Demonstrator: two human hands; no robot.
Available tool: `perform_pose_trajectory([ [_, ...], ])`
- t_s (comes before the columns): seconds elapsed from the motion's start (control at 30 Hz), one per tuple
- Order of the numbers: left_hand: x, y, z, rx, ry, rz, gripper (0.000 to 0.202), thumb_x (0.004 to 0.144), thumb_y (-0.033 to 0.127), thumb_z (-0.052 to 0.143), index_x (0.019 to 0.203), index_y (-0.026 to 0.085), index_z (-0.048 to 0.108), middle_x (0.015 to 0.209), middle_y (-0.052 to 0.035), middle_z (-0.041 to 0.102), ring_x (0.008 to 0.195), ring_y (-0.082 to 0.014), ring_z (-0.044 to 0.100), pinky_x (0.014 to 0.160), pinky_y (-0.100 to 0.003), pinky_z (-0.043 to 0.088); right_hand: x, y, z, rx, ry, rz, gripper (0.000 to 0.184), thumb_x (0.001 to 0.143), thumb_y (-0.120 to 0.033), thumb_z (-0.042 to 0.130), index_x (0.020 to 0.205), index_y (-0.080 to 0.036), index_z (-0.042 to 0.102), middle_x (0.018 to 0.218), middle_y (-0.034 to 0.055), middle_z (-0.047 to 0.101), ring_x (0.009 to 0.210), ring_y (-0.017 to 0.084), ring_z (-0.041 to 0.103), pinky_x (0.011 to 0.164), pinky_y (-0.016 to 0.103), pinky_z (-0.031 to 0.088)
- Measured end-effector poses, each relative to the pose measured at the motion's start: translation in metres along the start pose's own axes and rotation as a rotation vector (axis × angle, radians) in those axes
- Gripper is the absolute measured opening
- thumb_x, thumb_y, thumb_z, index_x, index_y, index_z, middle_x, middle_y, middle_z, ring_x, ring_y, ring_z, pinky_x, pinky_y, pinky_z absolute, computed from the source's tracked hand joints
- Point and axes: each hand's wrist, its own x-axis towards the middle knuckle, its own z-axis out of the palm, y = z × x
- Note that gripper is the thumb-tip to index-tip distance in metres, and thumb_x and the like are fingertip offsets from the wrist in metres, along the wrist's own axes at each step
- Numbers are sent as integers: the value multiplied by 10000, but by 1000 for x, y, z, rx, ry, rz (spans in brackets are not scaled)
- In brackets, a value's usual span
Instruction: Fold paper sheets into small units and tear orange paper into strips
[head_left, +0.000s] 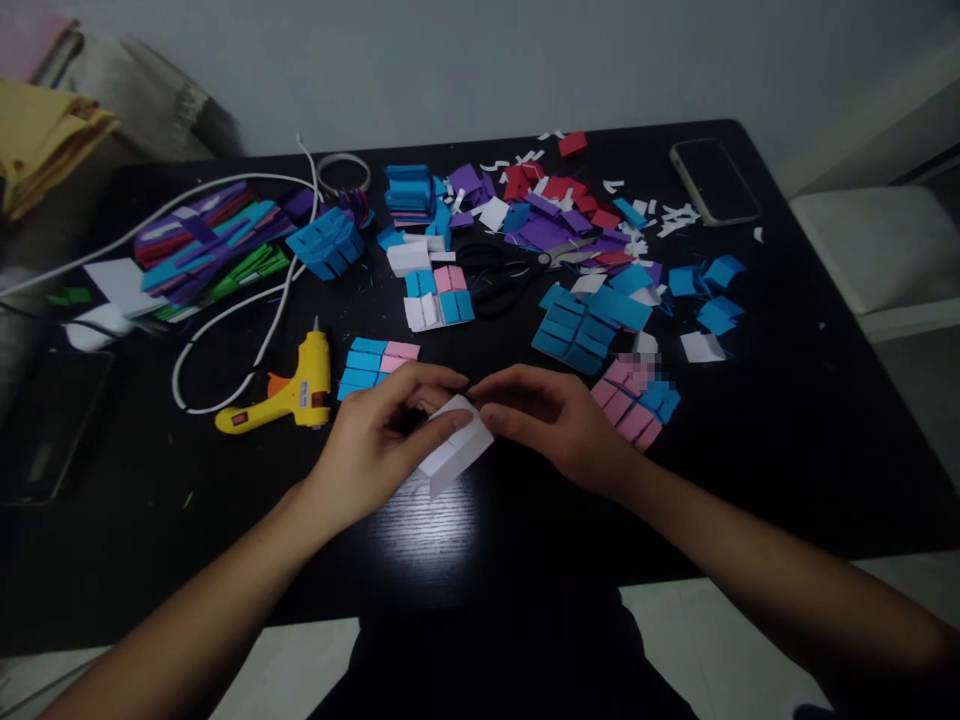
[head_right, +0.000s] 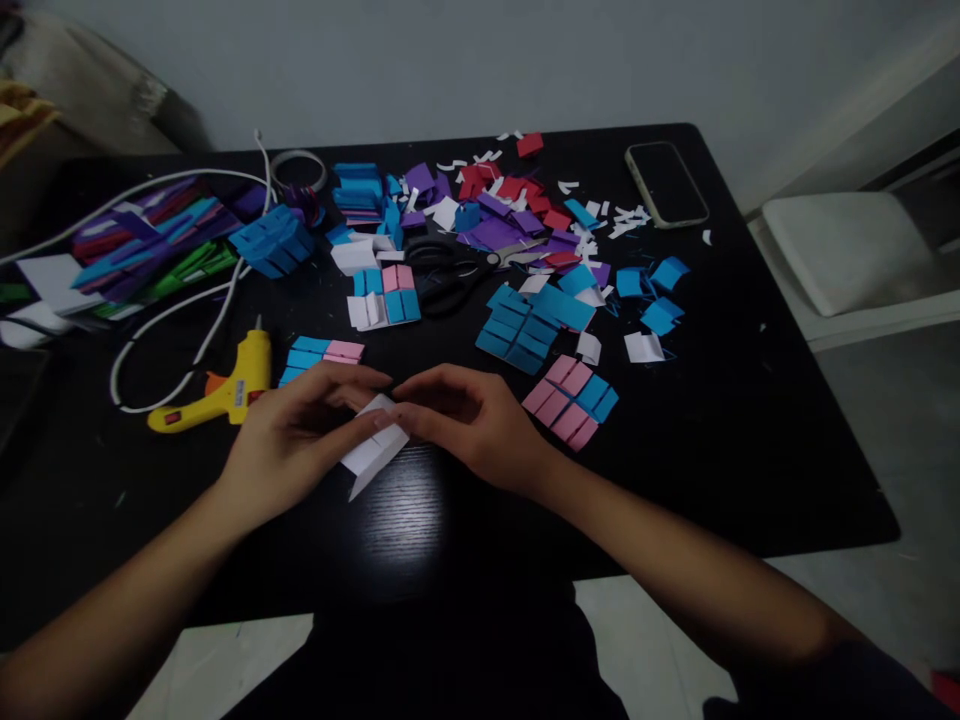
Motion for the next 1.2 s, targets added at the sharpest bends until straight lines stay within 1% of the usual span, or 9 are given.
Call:
perform_pose_trajectory([
  [0.13,0,-2,-2,48,-23,3,161,929,331,787,1016,219,710,833,-3,763,759,-153,737,678,-246,582,-4,0,1,-48,-49,-61,338,883,-322,823,1194,-237,725,1047,32,764,948,171,756,847,298,639],
  [0.2,0,-1,-3,85,-34,27,141,928,332,788,1010,226,744,865,-9,782,781,-155,747,692,-242,592,-6,1,2,-85,-62,-71,398,858,-309,843,1225,-239,702,1065,35,752,949,176,753,847,304,641],
  [0.3,1,0,-4,122,-53,63,132,937,311,777,1049,241,782,949,-24,809,840,-168,763,705,-243,601,-7,2,3,-151,-27,-75,377,856,-273,821,1207,-233,689,1080,44,745,935,180,752,818,305,643],
  [0.4,1,1,-4,160,-89,72,141,963,266,732,1085,249,800,1021,-39,819,848,-171,767,673,-240,596,-6,5,4,-228,25,-78,300,867,-229,766,1157,-221,692,1089,55,754,937,186,751,774,295,634],
  [0.47,1,1,-4,179,-109,61,161,976,255,702,1099,253,806,1029,-44,819,817,-169,763,655,-243,595,-6,6,5,-272,82,-75,234,857,-225,764,1081,-214,699,1039,49,767,905,187,754,743,289,627],
  [0.57,1,-1,-3,186,-99,23,143,961,282,722,1076,241,796,951,-27,817,769,-160,756,651,-235,596,-5,8,6,-356,143,-52,113,857,-265,777,920,-203,708,894,34,773,778,180,746,675,291,607],
  [0.67,1,-3,-2,180,-95,10,109,949,292,743,1029,230,783,899,-11,808,760,-153,752,654,-221,587,-5,8,6,-408,140,-40,122,872,-304,776,853,-196,722,846,38,779,728,183,737,650,304,588],
  [0.93,2,-3,-6,151,-139,18,91,964,284,732,1023,246,789,961,-15,818,855,-175,774,738,-255,604,-5,10,5,-394,129,-75,141,897,-334,773,872,-204,723,886,41,789,758,187,740,679,309,583],
  [1.2,1,-5,-5,118,-142,-16,144,956,325,748,1061,228,724,884,-5,792,807,-163,765,685,-235,590,-2,10,3,-284,88,-61,203,828,-311,850,921,-207,703,895,16,760,815,171,734,730,285,598],
])
